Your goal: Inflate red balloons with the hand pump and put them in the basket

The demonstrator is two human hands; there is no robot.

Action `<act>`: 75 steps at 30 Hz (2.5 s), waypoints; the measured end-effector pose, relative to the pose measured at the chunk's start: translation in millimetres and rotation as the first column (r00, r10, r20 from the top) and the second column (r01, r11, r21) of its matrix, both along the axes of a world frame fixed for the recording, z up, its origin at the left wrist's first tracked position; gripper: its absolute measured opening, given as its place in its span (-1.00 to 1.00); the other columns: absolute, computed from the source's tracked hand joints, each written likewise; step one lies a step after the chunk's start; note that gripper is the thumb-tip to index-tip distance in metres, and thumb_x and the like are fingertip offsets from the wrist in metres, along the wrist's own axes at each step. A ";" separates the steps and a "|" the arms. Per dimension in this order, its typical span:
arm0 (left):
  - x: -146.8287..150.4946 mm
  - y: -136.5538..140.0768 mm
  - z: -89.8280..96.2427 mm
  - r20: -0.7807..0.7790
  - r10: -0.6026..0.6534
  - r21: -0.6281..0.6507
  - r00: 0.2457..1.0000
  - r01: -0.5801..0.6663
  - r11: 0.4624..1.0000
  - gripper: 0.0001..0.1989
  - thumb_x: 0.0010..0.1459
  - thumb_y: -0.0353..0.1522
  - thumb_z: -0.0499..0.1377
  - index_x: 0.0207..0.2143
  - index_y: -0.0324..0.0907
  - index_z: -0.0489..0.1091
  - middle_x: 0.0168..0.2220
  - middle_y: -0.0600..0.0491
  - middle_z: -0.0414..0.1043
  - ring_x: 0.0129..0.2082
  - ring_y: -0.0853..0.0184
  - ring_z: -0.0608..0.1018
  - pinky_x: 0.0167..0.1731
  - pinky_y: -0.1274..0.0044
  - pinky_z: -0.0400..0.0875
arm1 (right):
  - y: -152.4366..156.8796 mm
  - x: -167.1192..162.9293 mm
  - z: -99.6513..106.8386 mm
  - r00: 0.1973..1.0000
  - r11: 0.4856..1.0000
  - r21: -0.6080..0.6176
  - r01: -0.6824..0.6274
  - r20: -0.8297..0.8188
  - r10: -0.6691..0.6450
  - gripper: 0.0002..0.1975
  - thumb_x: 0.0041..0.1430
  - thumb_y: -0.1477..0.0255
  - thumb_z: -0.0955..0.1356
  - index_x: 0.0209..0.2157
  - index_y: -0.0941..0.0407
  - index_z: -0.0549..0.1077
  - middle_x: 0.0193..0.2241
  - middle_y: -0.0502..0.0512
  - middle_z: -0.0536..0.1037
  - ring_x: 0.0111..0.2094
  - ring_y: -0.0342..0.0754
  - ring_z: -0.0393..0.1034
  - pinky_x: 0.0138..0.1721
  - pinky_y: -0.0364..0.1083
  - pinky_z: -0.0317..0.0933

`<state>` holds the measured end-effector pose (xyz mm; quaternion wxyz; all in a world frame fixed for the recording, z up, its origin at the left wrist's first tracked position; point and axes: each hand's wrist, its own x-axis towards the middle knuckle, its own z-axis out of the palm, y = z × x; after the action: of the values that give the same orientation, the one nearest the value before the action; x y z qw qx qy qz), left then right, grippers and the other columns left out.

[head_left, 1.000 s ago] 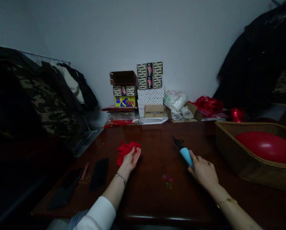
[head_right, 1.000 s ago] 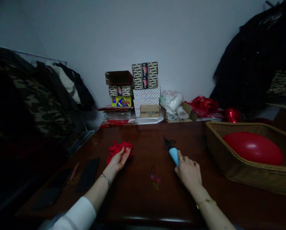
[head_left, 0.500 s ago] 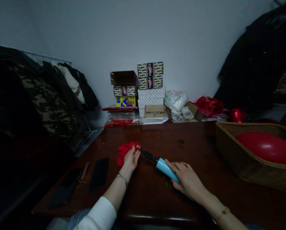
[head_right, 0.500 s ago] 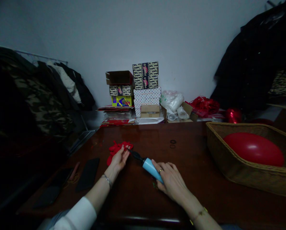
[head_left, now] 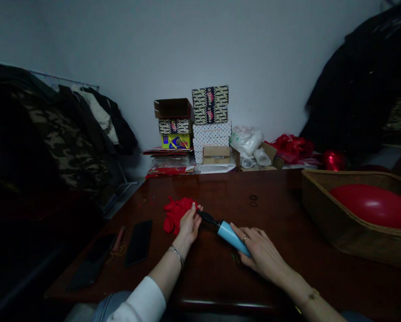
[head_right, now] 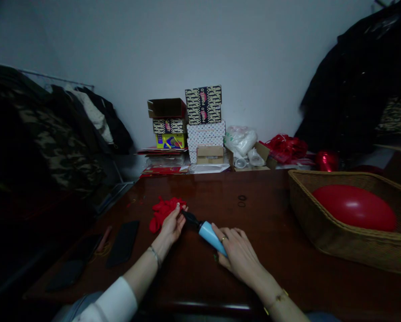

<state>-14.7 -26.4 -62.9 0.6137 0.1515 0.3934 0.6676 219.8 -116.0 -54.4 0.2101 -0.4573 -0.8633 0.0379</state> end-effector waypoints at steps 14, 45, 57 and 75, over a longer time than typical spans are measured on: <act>30.4 -21.0 -16.0 0.001 -0.169 -0.038 0.986 0.169 0.985 -0.62 0.06 -0.08 0.15 -0.19 -0.16 0.38 -0.02 -0.13 0.41 -0.01 0.20 0.44 -0.11 0.42 0.34 | -3.9 -3.9 -6.1 0.999 0.994 -0.106 0.031 -0.017 -0.033 -0.24 0.05 0.50 0.24 0.26 0.00 -0.14 -0.13 0.14 0.37 -0.15 0.05 0.27 -0.11 0.03 0.11; 21.2 -39.4 12.4 0.173 0.017 0.061 0.985 -0.028 0.998 -0.79 0.17 -0.29 0.10 -0.46 -0.24 0.27 -0.48 -0.01 0.39 -0.46 0.36 0.52 -0.36 0.46 0.50 | -33.3 -48.5 -7.5 0.987 0.956 -0.275 0.098 -0.099 -0.130 -0.28 0.08 0.31 0.29 0.25 0.05 -0.04 0.05 0.17 0.36 0.09 0.09 0.21 0.02 0.00 0.10; 16.3 -26.0 4.3 0.130 0.077 0.009 0.989 -0.079 0.997 -0.77 0.18 -0.29 0.10 -0.49 -0.22 0.20 -0.62 0.15 0.19 -0.72 0.54 0.27 -0.76 0.71 0.15 | -46.0 -76.5 5.7 0.973 0.970 -0.084 0.230 0.013 -0.229 -0.40 0.07 0.45 0.25 0.19 0.10 0.12 -0.15 0.19 0.47 -0.10 0.08 0.33 0.07 0.11 -0.04; -8.7 -13.2 10.9 0.187 0.059 0.000 0.981 -0.060 0.998 -0.78 0.24 -0.32 0.01 -0.44 -0.24 0.25 -0.66 0.21 0.08 -0.77 0.60 0.17 -0.81 0.77 0.03 | -70.9 -97.0 18.8 0.936 0.949 0.033 0.314 0.157 -0.316 -0.34 0.04 0.49 0.31 0.20 0.07 0.10 -0.12 0.19 0.46 -0.14 0.08 0.34 0.07 0.14 -0.04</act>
<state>-23.4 -39.6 -52.0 0.6271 0.0779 0.3365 0.6982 122.7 -186.9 -35.7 0.1448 -0.5904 -0.7932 -0.0362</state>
